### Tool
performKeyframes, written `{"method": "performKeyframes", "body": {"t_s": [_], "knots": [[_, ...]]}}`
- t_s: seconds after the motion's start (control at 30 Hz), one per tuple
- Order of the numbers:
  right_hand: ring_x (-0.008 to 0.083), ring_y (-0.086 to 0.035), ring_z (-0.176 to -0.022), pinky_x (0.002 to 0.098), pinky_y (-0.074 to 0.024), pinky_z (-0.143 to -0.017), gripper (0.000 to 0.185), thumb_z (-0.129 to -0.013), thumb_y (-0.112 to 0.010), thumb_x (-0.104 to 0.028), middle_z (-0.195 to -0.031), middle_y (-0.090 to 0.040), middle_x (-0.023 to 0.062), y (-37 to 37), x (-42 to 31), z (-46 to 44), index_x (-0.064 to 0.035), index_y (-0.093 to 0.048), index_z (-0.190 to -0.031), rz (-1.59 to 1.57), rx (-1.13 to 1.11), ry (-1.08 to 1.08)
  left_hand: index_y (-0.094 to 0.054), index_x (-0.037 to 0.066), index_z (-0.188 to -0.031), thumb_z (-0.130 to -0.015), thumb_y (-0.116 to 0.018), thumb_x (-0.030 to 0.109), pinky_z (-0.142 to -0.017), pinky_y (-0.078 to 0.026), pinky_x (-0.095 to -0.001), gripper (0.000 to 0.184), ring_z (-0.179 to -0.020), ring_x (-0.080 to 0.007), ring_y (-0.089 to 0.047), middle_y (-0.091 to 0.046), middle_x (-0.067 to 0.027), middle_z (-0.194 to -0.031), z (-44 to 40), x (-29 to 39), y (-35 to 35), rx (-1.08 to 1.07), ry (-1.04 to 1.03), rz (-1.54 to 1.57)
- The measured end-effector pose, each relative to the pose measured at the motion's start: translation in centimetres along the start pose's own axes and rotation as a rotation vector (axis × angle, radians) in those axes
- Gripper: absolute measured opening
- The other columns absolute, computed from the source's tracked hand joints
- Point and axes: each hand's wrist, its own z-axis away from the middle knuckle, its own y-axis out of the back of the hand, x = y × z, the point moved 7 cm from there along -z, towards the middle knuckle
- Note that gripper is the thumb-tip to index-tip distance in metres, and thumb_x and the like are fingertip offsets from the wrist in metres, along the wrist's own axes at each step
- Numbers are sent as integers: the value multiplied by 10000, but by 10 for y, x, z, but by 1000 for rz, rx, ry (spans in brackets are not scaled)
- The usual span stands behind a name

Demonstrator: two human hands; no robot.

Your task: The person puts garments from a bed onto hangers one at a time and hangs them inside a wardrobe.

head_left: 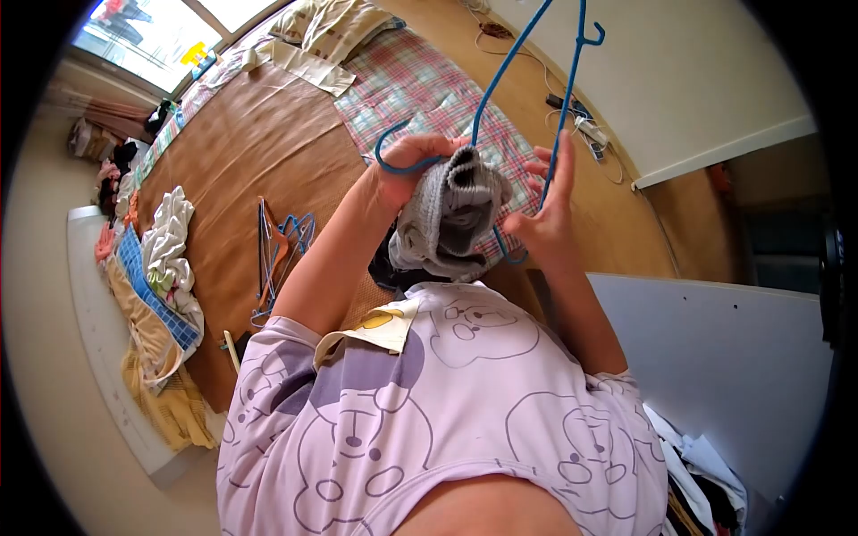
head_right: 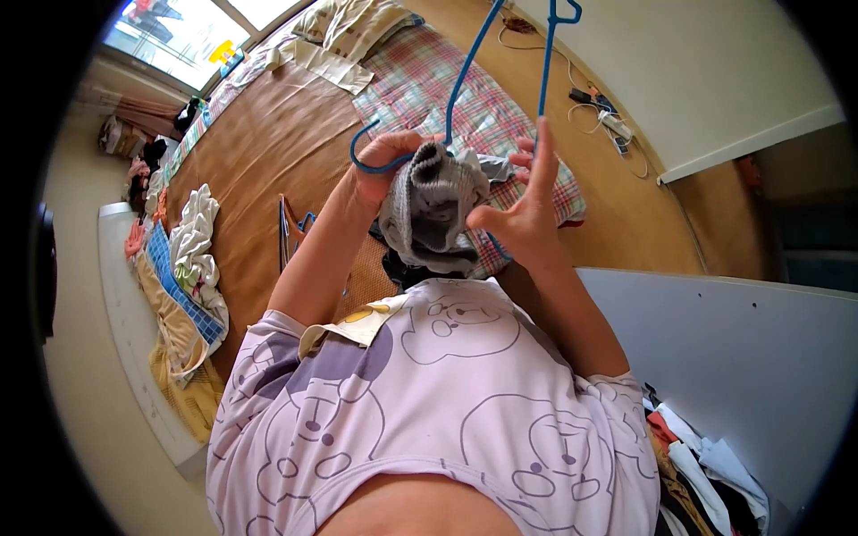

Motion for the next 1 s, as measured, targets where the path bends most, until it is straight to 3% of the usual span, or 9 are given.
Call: {"method": "performKeyframes", "body": {"t_s": [0.1,0.23,0.37,0.5,0.57,0.63,0.8,0.9,1.0], "knots": [[271,-401,-1095,427,-355,-906,1157,-478,-799,-596,-1216,-344,158,-10,-14,-11,-88,-268,-1373,350,-157,224,-546,-31,-960,-793,-484,69,-775,-525,-393,204,-796,-258,-635,-629,-152,-885,-7,13,-2,93,-49,-92],[212,-467,-1011,317,-419,-812,546,-634,-768,-317,-1164,-392,109,-2,4,-24,-81,-574,-1086,431,-43,-85,-561,-48,-970,-810,-469,116,-803,-510,-413,247,-799,-277,-634,-633,-169,-919,-21,14,-13,33,7,-63],[182,-560,-696,298,-445,-637,212,-729,-594,-154,-818,-588,126,14,14,-46,-26,-644,-891,161,24,-113,-541,-51,-1040,-845,-449,190,-880,-463,-435,323,-853,-295,-615,-624,-179,-951,-20,32,-7,-38,-46,-100],[138,-542,-633,282,-433,-589,216,-806,-509,-134,-719,-608,89,33,0,-71,28,-630,-882,-136,297,-382,-494,21,-989,-866,-469,117,-808,-485,-372,158,-804,-208,-580,-570,-104,-870,-5,43,-3,323,-529,-188],[139,-530,-611,271,-429,-570,229,-819,-488,-134,-713,-601,76,40,-17,-88,52,-618,-850,3,260,-106,-476,33,-962,-887,-468,143,-709,-460,-298,133,-774,-160,-542,-531,-74,-844,50,51,-5,887,-1184,-601],[296,-618,-688,350,-502,-622,287,-615,-703,-117,-773,-634,155,51,-34,-100,4,-625,-863,38,366,1,-455,37,-951,-851,-561,150,-654,-418,-256,184,-742,-128,-497,-479,-46,-856,61,12,-27,807,-1431,-1048],[123,-467,-543,273,-401,-506,191,-794,-470,-113,-625,-525,49,29,-73,-115,33,-556,-707,-211,490,26,-403,48,-1043,-725,-728,178,-657,-433,-258,473,-729,-145,-500,-453,-58,-853,5,-79,-29,555,-943,-1509],[223,-581,-570,341,-493,-483,183,-782,-513,-78,-748,-603,138,10,-96,-117,57,-593,-877,-477,475,40,-375,56,-1086,-737,-726,210,-661,-437,-266,518,-755,-145,-505,-455,-54,-879,-2,-66,1,834,-966,-1428],[227,-606,-640,341,-516,-538,203,-782,-525,-93,-795,-615,147,9,-96,-124,53,-595,-905,-494,475,79,-366,169,-1244,-840,-592,307,-769,-441,-407,484,-1027,-201,-520,-459,-46,-1228,-24,-72,35,655,-485,-764]]}}
